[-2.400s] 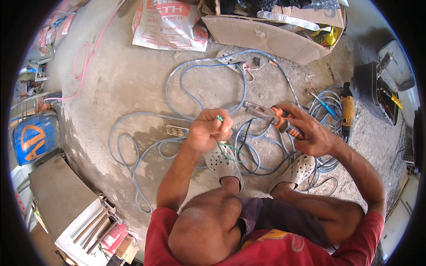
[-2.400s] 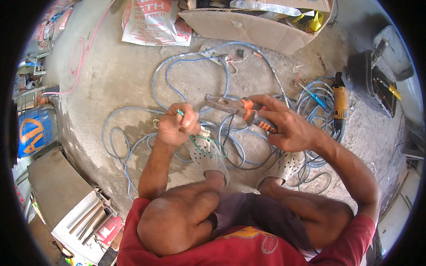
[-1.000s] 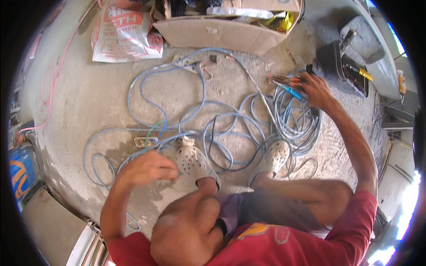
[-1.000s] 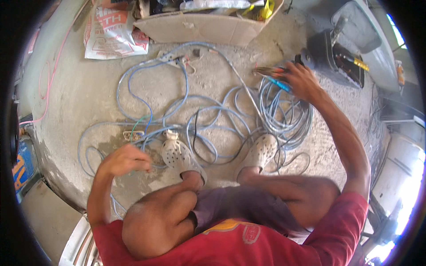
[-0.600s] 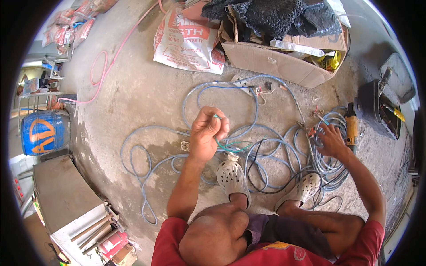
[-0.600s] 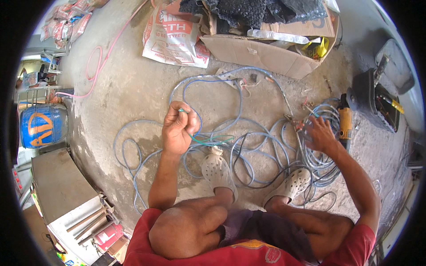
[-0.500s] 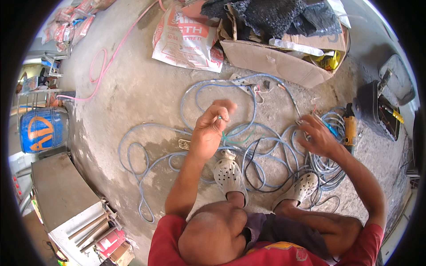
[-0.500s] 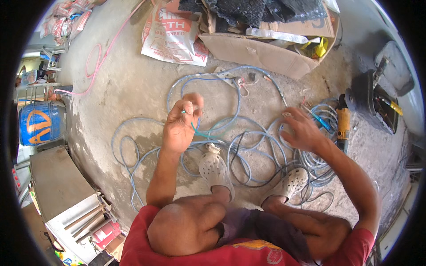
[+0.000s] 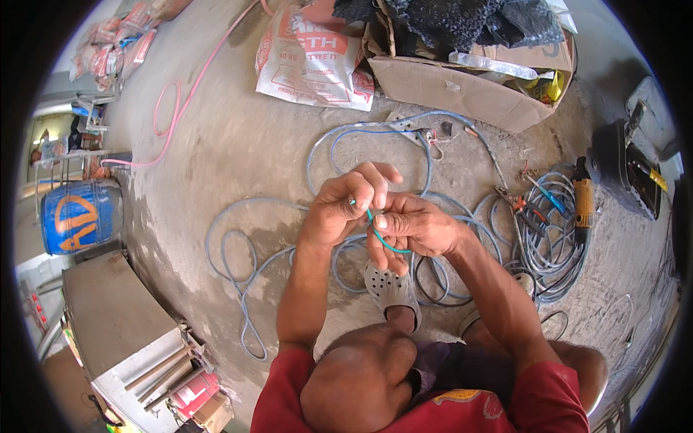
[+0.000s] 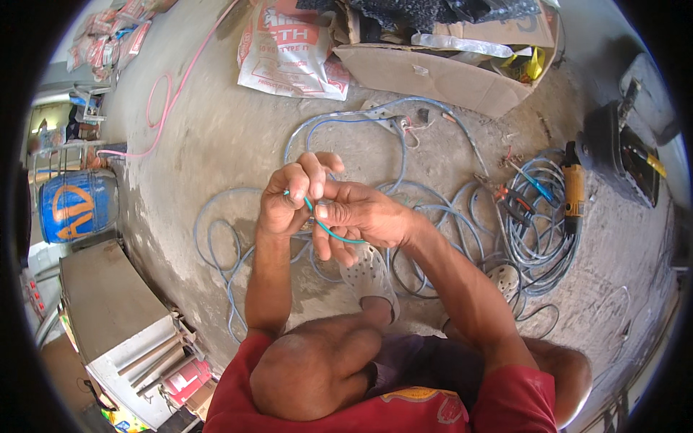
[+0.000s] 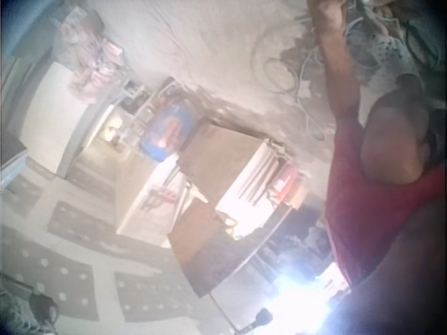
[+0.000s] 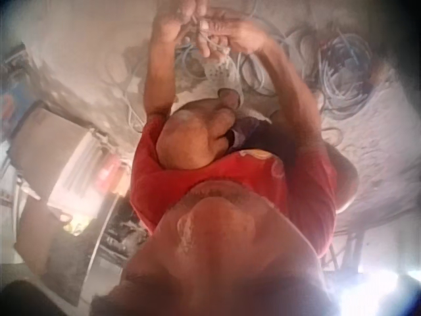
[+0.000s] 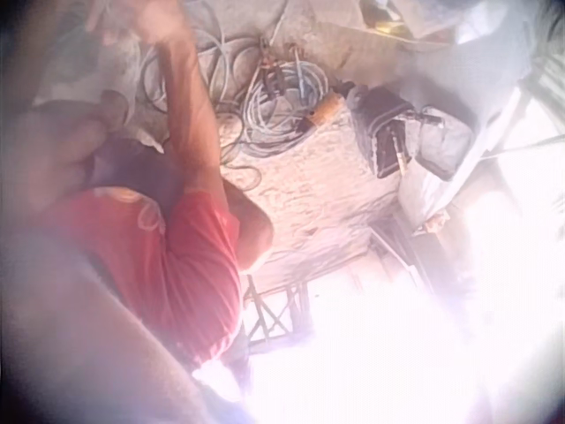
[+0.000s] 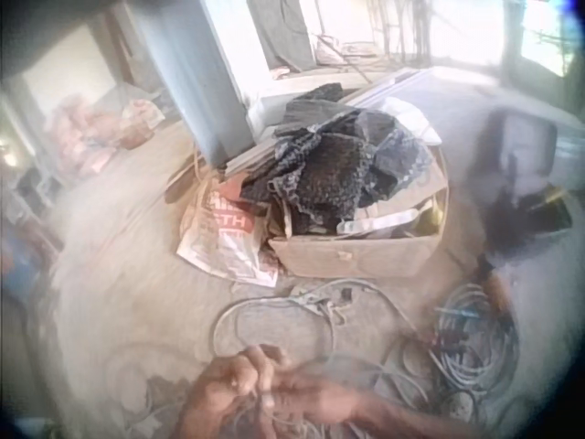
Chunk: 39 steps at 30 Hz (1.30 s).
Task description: The person sits on the floor and uses a screwdriver to adjust terminals on a small electrical component. They then use pliers to strip the insulation from a green wire and twist the exposed strands.
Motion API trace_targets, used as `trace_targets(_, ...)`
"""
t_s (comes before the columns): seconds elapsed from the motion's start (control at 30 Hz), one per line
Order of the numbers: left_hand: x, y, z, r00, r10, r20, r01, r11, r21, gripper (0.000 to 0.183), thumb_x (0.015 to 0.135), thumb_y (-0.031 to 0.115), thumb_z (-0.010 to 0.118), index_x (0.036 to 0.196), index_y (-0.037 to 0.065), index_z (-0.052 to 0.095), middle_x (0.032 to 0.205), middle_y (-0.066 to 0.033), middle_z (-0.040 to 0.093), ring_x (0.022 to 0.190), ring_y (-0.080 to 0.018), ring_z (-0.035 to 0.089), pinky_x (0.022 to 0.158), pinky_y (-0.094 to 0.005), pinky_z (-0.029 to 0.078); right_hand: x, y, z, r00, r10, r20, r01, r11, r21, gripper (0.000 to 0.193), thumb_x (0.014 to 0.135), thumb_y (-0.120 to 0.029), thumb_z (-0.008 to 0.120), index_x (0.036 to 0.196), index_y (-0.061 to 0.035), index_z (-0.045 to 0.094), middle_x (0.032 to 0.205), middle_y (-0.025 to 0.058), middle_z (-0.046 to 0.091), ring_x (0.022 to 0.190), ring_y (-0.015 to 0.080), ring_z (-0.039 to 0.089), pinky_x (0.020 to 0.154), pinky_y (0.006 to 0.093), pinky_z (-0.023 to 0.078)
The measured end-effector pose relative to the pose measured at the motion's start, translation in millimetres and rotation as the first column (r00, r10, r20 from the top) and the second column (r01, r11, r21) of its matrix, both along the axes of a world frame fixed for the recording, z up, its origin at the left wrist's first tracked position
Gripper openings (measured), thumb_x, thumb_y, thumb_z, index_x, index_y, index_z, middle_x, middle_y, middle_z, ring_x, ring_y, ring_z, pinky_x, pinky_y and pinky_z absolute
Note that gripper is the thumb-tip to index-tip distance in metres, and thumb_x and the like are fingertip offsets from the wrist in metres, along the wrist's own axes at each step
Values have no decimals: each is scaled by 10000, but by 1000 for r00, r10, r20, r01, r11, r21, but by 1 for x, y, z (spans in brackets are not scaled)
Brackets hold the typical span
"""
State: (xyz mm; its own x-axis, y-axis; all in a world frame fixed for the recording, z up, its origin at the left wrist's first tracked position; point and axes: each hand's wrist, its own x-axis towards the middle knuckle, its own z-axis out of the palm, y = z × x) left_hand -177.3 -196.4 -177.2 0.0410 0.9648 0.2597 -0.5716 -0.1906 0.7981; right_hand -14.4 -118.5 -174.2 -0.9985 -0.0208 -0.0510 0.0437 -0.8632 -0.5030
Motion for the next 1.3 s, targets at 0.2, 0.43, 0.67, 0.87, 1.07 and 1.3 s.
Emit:
trace_targets(0.2, 31, 15, -42, 939, -175, 297, 146, 982, 118, 89, 899, 103, 627, 836, 135, 573, 935, -19, 562, 1070, -262, 519, 997, -447, 383, 7, -27, -31, 964, -134, -230, 109, 987, -119, 264, 988, -219, 569, 1070, 21, 641, 731, 128, 657, 490, 167, 593, 384, 252, 433)
trace_targets(0.43, 32, 13, -25, 892, 451, 38, -408, 837, -364, 316, 978, 228, 589, 1213, 17, 576, 1161, -101, 577, 1098, -205, 560, 966, -361, 466, 11, 5, -16, 689, -711, 139, 349, 494, 796, 156, 949, -74, 602, 1053, -1, 692, 699, 32, 637, 585, 91, 510, 524, 277, 435)
trace_targets(0.67, 25, 16, -18, 865, 447, -230, -492, 845, -211, 296, 1003, 288, 552, 1005, -1, 617, 987, -78, 650, 989, -176, 587, 921, -343, 457, 4, 0, -20, 608, -707, -362, 208, -298, 932, 299, 798, 73, 615, 1064, -32, 701, 787, 140, 676, 636, 261, 674, 563, 349, 508)
trace_targets(0.87, 13, 21, -14, 756, 203, -622, -437, 864, -249, 274, 1000, 318, 561, 917, 61, 606, 807, 27, 573, 797, -90, 518, 750, -246, 450, 5, 9, -28, 787, -552, -275, 111, -311, 944, 111, 796, -27, 625, 884, -59, 685, 707, 118, 646, 601, 314, 647, 537, 423, 503)
trace_targets(1.07, 28, 20, -18, 870, 318, -377, -472, 757, -451, 340, 1003, 390, 535, 965, 61, 613, 865, 30, 570, 799, -63, 478, 718, -202, 439, 7, 7, -17, 815, -555, 168, 115, 439, 891, 130, 866, -95, 655, 772, -8, 636, 699, 166, 635, 612, 342, 633, 564, 433, 476)
trace_targets(1.3, 41, 11, -12, 704, 344, -622, -633, 702, -328, 239, 973, 218, 614, 1049, -4, 658, 943, -51, 674, 827, -135, 610, 757, -283, 499, 8, 0, -28, 644, -723, -250, 122, -225, 967, 65, 830, -57, 629, 887, -62, 660, 736, 121, 661, 623, 334, 649, 532, 425, 505)
